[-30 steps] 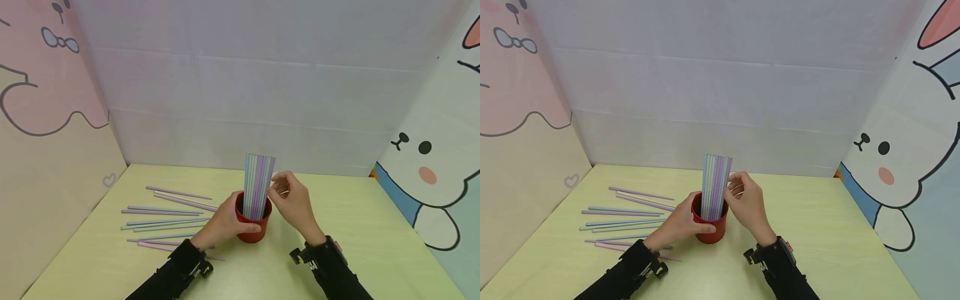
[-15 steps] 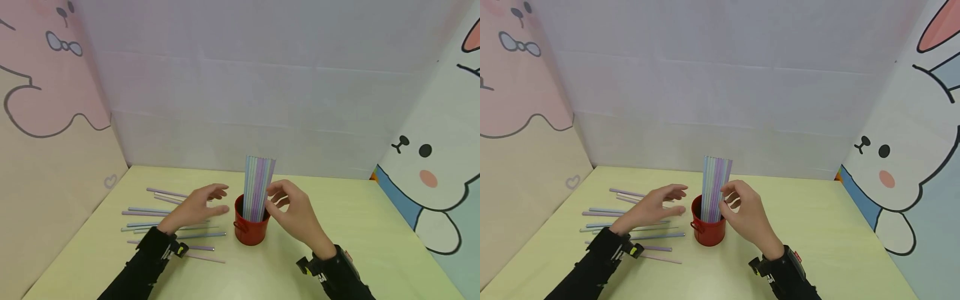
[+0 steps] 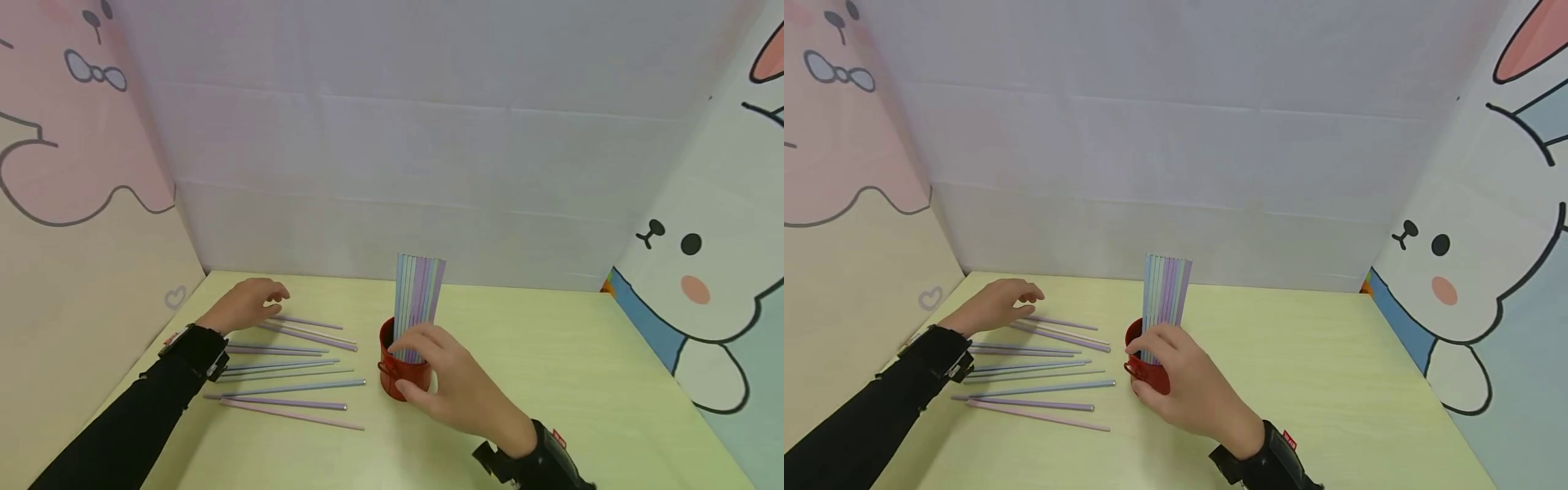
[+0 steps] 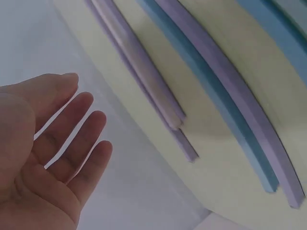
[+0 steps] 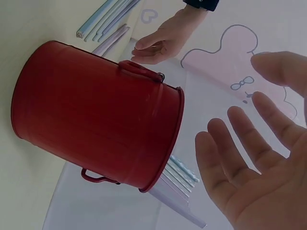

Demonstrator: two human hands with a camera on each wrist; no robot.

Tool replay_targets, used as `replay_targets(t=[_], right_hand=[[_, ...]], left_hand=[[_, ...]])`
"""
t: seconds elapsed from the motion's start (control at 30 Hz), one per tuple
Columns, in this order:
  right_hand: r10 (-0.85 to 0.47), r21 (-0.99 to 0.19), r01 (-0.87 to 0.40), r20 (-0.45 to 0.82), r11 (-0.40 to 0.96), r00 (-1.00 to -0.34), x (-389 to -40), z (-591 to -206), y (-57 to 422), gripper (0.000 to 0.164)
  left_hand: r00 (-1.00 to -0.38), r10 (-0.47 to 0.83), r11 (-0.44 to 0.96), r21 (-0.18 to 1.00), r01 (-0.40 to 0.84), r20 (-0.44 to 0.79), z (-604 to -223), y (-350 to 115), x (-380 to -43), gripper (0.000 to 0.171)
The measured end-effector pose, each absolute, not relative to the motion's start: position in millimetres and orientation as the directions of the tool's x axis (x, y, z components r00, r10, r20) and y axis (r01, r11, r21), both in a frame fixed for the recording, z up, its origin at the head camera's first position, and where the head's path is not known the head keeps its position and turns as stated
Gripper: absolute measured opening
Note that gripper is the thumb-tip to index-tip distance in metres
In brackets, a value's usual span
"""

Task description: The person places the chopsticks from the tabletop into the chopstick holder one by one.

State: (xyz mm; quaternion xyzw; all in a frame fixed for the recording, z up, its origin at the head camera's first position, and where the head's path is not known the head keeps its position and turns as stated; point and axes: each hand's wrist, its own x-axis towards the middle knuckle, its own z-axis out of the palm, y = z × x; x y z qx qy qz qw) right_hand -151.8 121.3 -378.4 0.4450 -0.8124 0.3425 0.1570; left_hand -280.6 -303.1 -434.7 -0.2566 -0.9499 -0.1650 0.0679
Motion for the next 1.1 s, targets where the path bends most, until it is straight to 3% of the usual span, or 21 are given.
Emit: replay_targets(t=[0.17,0.47,0.87,1.1], right_hand=[[-0.654,-0.338,-0.866,0.568,0.368,-0.500,-142.6,-385.1,113.4,0.045],[-0.684,-0.348,-0.848,0.504,0.399,-0.528,-132.0,-394.2,107.0,0.048],[-0.688,-0.341,-0.848,0.497,0.406,-0.529,-135.9,-392.9,107.6,0.046],[-0.646,-0.368,-0.818,0.502,0.442,-0.575,-141.0,-388.3,111.8,0.047]], left_hand=[[-0.855,0.486,0.829,0.215,0.517,0.183,-457.3,-327.9,-282.6,0.020],[-0.824,0.520,0.820,0.139,0.555,0.224,-474.2,-337.9,-295.7,0.020],[-0.817,0.537,0.820,0.096,0.564,0.211,-466.5,-341.9,-300.7,0.022],[-0.774,0.543,0.807,0.051,0.588,0.325,-441.1,-337.4,-281.0,0.014]])
